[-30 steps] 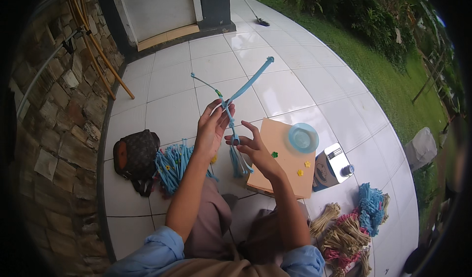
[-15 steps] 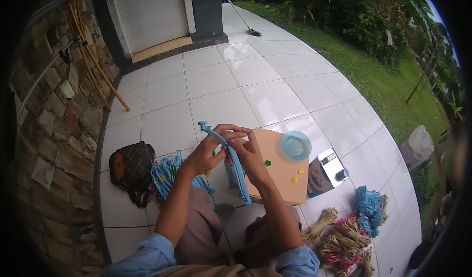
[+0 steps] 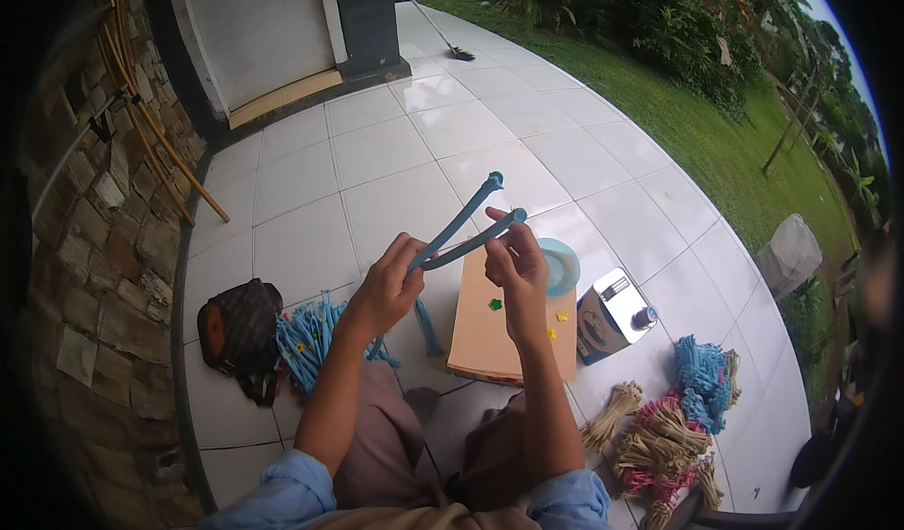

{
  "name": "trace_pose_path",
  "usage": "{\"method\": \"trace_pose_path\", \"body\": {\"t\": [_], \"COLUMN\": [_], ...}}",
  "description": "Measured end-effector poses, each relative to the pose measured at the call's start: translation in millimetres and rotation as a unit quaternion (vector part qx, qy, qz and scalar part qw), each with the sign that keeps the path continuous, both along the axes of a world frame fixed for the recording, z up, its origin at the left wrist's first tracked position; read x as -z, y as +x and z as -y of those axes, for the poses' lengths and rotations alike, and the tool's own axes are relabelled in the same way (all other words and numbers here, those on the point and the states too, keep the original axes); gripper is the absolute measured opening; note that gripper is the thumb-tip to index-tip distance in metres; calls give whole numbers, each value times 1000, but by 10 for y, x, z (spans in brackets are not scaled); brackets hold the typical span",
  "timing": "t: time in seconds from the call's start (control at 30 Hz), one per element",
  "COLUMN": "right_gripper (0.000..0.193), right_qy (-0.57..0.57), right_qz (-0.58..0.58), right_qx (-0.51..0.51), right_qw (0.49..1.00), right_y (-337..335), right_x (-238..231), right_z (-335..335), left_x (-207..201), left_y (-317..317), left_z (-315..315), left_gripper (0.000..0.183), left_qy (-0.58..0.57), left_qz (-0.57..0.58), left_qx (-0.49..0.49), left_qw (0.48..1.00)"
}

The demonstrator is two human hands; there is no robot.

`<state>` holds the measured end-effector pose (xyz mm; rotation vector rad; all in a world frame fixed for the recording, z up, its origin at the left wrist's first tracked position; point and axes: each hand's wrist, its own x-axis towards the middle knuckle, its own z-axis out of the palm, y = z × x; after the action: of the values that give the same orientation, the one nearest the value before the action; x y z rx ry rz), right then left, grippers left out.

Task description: The person applies adhesive to blue shoe straps and attaches small green and yellow decorative elements to them before sorting the pieces into piles.

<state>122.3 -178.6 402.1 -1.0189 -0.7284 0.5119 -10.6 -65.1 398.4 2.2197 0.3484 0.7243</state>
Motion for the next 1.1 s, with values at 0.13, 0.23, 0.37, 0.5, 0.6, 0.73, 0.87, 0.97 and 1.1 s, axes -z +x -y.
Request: {"method": "trace_pose_path", "body": {"t": [0.13, 0.23, 0.37, 0.5, 0.6, 0.73, 0.87, 0.97, 1.1], "right_gripper": [29, 19, 12, 12, 13, 13, 12, 11, 31], "right_qy": [33, 25, 48, 55, 42, 31, -5, -15, -42], "right_qz": [-7, 4, 16, 9, 16, 41, 89, 89, 90], "right_qx": [42, 69, 96, 123, 145, 190, 232, 242, 211], "right_qw": [999, 997, 994, 991, 988, 980, 969, 966, 972], "right_y": [72, 153, 202, 207, 221, 278, 417, 485, 631], "right_x": [-53, -39, -32, -79, -74, -72, -5, 22, 162], "right_z": [88, 178, 267, 356, 381, 431, 494, 569, 695], "left_x": [1, 44, 67, 131, 140, 111, 91, 121, 226], "left_y": [32, 94, 129, 178, 243, 313, 343, 410, 493], "left_z": [14, 22, 5, -63, -24, 28, 87, 150, 160], "left_gripper": [19, 19, 20, 15, 29, 27, 17, 20, 22], "left_qy": [28, 49, -68, -227, -325, -421, -373, -337, -346], "left_qz": [-26, -19, 25, 38, 158, 172, 117, 130, 102], "left_qx": [-5, 19, 24, 37, 9, 20, 37, 54, 53], "left_qw": [999, 998, 997, 972, 932, 890, 920, 931, 931]}}
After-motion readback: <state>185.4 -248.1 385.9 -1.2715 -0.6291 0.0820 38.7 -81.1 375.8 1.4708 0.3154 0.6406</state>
